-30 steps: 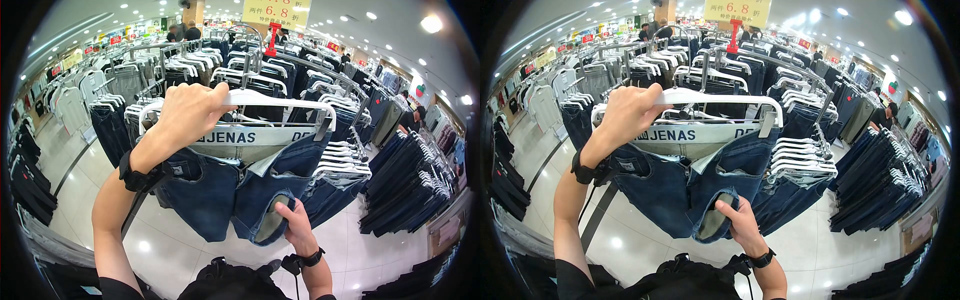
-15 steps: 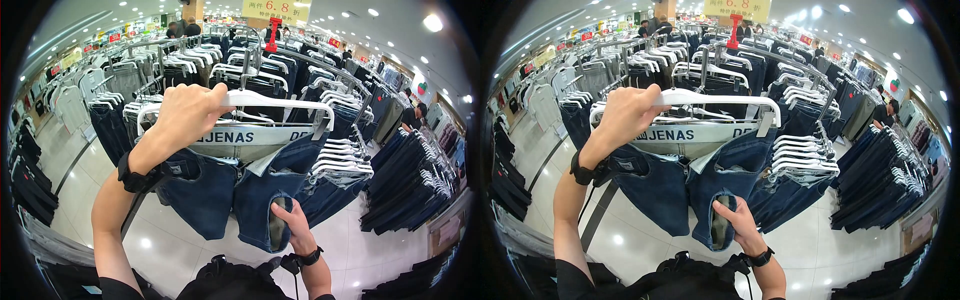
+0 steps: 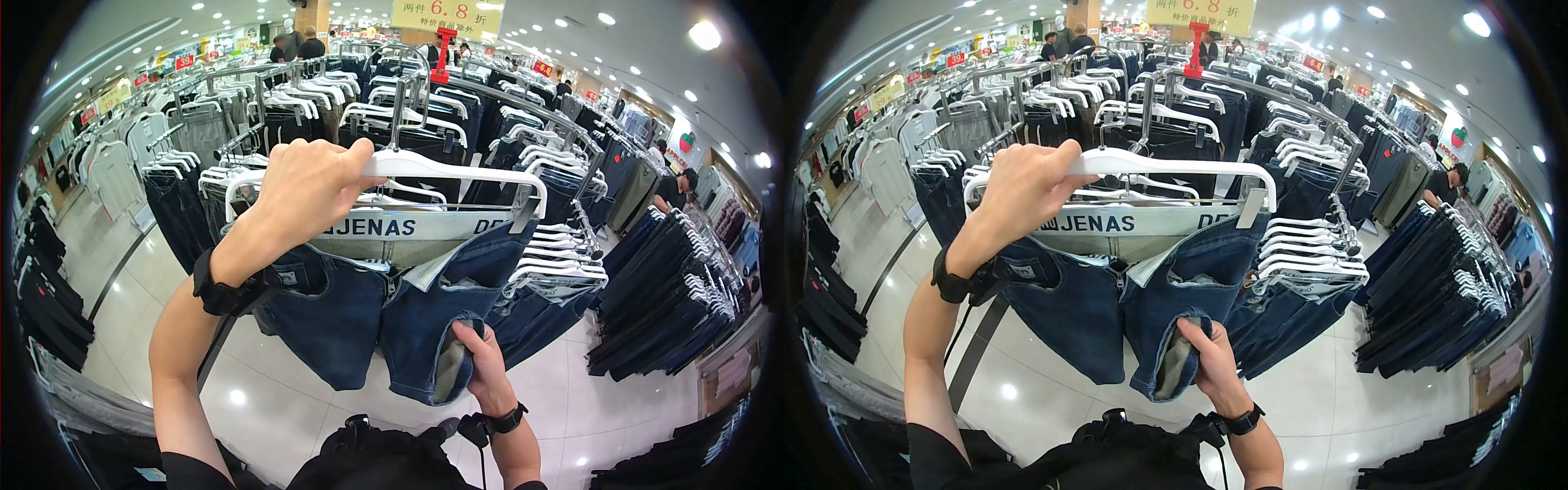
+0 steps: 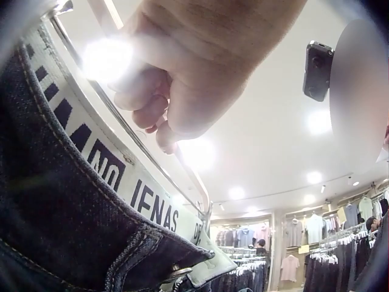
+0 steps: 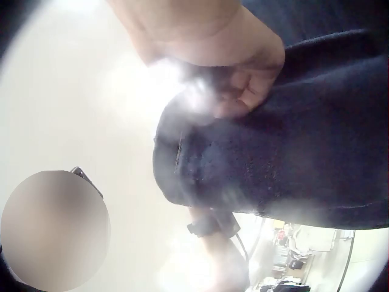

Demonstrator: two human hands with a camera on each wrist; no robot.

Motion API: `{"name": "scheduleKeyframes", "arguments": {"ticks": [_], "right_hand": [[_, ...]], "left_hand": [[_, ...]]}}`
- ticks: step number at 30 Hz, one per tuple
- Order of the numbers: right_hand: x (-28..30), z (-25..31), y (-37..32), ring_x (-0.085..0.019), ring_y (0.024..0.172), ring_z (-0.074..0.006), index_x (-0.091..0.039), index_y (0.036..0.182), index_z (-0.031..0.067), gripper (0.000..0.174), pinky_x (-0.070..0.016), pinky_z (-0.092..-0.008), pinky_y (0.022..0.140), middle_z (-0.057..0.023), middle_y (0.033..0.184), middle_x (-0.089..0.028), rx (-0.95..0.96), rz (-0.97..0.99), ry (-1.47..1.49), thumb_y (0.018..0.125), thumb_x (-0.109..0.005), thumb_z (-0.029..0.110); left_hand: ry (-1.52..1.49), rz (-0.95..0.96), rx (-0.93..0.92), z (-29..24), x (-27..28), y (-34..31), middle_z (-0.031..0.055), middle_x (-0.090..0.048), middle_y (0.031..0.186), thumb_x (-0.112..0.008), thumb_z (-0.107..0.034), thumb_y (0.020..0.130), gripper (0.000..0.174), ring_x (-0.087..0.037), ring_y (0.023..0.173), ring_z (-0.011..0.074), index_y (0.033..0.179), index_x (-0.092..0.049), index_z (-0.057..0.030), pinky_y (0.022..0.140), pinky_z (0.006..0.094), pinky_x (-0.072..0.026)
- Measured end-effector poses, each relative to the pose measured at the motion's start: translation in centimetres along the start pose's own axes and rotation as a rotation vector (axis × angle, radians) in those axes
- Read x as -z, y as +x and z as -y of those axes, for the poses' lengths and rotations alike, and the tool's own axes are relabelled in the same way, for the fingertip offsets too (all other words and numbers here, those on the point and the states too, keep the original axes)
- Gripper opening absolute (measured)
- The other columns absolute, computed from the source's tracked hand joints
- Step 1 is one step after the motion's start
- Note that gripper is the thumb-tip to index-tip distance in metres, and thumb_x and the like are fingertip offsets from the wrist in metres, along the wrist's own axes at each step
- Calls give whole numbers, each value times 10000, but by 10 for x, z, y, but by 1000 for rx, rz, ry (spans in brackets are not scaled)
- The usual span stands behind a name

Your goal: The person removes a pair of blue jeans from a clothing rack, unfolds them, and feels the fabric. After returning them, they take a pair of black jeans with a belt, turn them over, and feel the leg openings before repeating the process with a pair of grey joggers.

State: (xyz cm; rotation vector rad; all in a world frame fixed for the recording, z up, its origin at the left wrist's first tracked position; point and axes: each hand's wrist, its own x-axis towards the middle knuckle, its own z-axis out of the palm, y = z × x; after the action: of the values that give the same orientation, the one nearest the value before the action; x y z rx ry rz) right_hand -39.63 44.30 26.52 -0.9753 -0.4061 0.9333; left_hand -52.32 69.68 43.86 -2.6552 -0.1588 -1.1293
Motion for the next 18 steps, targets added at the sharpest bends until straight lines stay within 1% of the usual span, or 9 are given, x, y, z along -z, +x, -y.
{"name": "scheduleKeyframes", "arguments": {"ticks": [2, 4, 7, 10, 13, 16, 18], "right_hand": [[-1, -1, -2, -660, 747, -100, -663, 919, 56, 53, -528, -252, 674, -23, 873, -698, 22, 2, -14, 914, -643, 105], [-1, -2, -3, -660, 771, -101, -657, 944, 52, 52, -525, -253, 697, -18, 887, -698, 36, 23, -20, 898, -652, 75], [1, -5, -3, -650, 756, -90, -646, 980, 60, 91, -509, -232, 680, -4, 897, -689, 32, 48, -5, 890, -662, 68], [2, -8, -1, -636, 760, -77, -633, 1012, 67, 119, -493, -218, 657, 4, 921, -678, 28, 31, -27, 896, -659, 77], [11, -11, 1, -624, 778, -55, -616, 1047, 68, 152, -477, -200, 643, 6, 932, -671, -25, 24, -72, 901, -655, 84], [5, -9, 1, -620, 787, -36, -604, 1062, 69, 150, -473, -186, 630, 14, 923, -667, 13, 40, -52, 921, -645, 100], [-5, -5, -1, -618, 765, -29, -595, 1073, 67, 148, -473, -176, 623, 19, 915, -666, 41, 49, -47, 937, -632, 110]], "left_hand": [[2, -1, -6, -1, 0, -1, 105, -584, 608, -675, -232, 848, 289, -577, 560, 337, 779, -456, -58, 477, 428, -394], [3, 0, -10, -2, 0, -1, 102, -586, 608, -676, -231, 847, 287, -580, 559, 333, 779, -457, -58, 473, 425, -393], [22, 11, -5, -4, 0, -2, 100, -588, 609, -674, -228, 849, 282, -581, 556, 328, 778, -461, -58, 472, 424, -392], [-1, 4, -19, -3, -2, -3, 99, -590, 610, -673, -229, 852, 280, -579, 552, 327, 778, -465, -57, 473, 423, -391], [12, 11, -19, -3, -3, -4, 99, -591, 612, -673, -229, 854, 281, -580, 551, 327, 778, -466, -56, 475, 424, -392], [-5, 21, -9, -4, -3, -4, 99, -591, 612, -672, -223, 854, 276, -580, 551, 328, 779, -467, -55, 477, 425, -392], [-5, 19, -7, -4, -2, -3, 99, -590, 611, -671, -220, 853, 273, -580, 552, 328, 781, -467, -55, 477, 425, -392]]}}
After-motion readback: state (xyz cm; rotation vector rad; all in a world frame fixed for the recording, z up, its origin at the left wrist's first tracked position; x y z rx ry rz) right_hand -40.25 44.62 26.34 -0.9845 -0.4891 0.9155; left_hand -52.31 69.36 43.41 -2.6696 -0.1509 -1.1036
